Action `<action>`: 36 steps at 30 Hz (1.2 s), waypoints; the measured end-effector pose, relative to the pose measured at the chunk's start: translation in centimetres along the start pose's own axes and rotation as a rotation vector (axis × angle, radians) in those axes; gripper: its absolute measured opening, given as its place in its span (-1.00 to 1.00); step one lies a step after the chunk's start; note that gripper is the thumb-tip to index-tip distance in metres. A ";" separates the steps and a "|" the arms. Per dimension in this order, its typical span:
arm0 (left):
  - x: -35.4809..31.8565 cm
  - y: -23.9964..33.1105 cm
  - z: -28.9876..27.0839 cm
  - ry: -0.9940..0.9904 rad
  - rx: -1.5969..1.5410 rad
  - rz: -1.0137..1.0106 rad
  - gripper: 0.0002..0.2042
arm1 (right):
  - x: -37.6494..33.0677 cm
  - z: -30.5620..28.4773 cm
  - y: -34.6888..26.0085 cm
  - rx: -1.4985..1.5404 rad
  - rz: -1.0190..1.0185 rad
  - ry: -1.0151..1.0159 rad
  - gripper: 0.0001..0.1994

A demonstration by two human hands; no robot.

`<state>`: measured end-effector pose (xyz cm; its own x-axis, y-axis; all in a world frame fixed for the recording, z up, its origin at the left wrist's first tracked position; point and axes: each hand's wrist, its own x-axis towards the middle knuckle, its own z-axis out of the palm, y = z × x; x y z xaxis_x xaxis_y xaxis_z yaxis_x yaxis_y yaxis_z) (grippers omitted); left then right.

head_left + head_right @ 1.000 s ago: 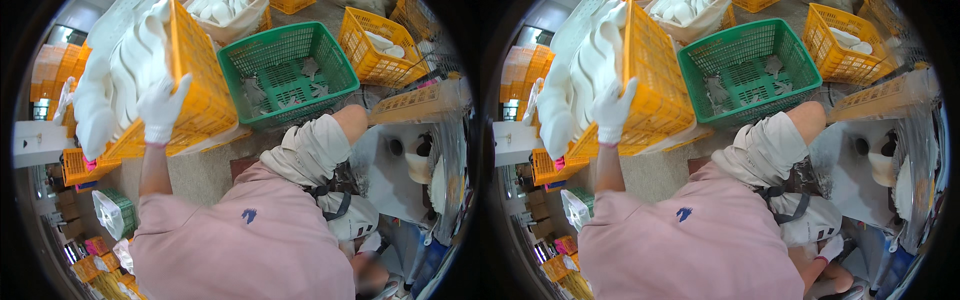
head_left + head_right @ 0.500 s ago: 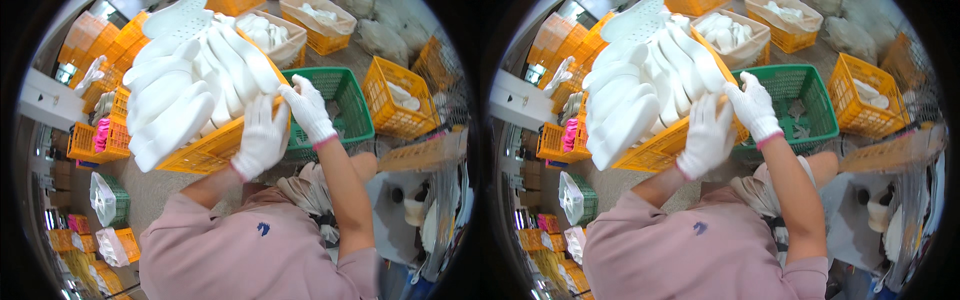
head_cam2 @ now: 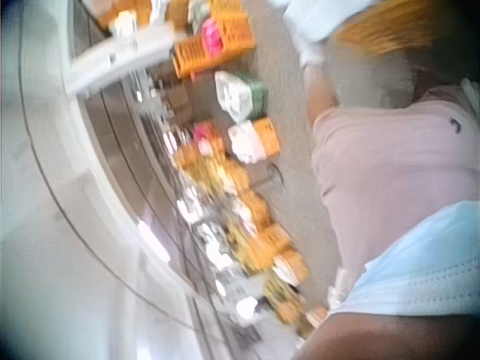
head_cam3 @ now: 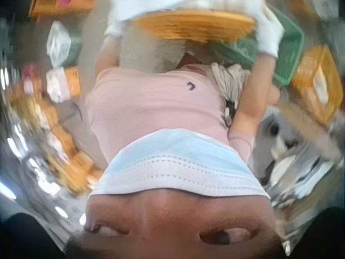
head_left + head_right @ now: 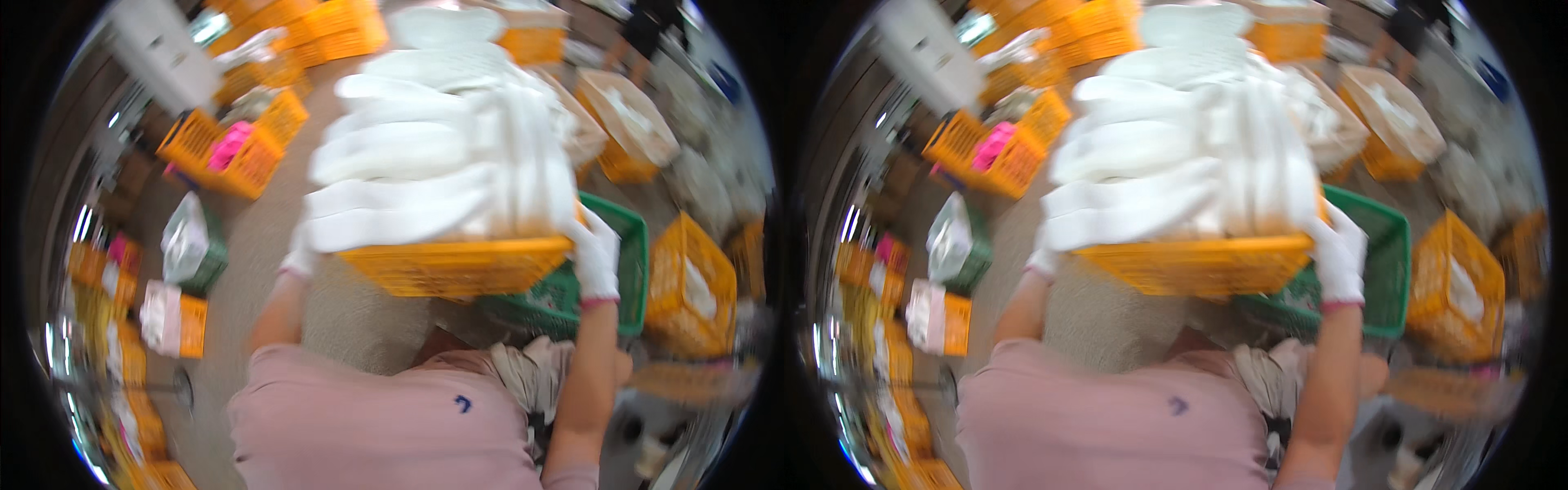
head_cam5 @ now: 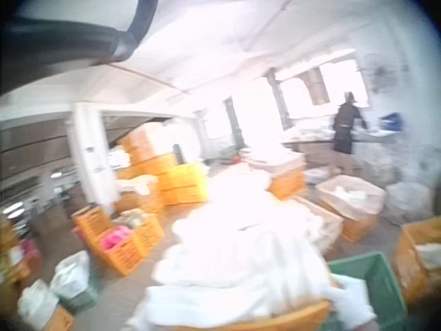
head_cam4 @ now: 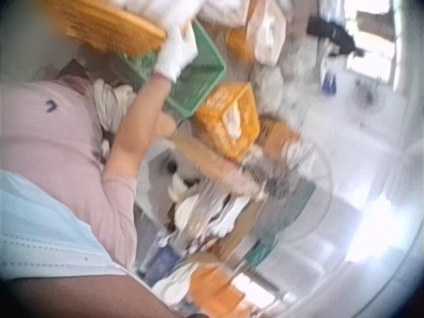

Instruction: The person repeatedly picks white shoe parts from a yellow basket, rubs them against a rotating brush on a machine, and places them into a green basket. The process is repeated continuously for many items.

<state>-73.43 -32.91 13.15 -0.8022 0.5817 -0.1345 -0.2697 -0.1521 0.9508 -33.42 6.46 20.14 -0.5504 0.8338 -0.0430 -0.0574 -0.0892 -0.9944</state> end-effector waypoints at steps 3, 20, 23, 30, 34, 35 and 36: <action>0.7 -2.3 6.6 0.012 -0.147 -0.114 -0.29 | 0.1 -0.9 0.2 -0.080 0.015 0.032 -0.49; 4.7 -7.7 23.7 -0.412 -0.194 -0.265 -0.46 | -0.3 -21.3 3.5 0.143 -0.145 0.524 -0.65; 7.3 -9.5 29.1 -0.489 -0.089 -0.256 -0.44 | 0.5 -26.0 4.5 0.077 -0.247 0.698 -0.59; 4.8 -12.9 40.8 -0.657 0.014 -0.219 -0.41 | -0.5 -30.9 4.5 -0.293 -0.111 1.131 -0.55; 0.3 -13.9 45.2 -0.720 -0.006 -0.180 -0.38 | -5.2 -25.7 3.5 0.323 -0.303 1.100 -0.48; -1.0 -14.4 46.1 -0.721 -0.115 -0.251 -0.38 | -7.0 -23.0 2.9 0.484 -0.196 1.057 -0.33; -2.2 -15.1 46.8 -0.759 -0.280 -0.319 -0.38 | -9.2 -19.8 2.4 0.640 -0.180 0.807 -0.18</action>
<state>-42.65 5.52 12.15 -0.1207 0.9905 -0.0657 -0.6221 -0.0239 0.7826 -11.95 9.35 16.28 0.2167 0.9585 -0.1852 -0.6431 -0.0026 -0.7658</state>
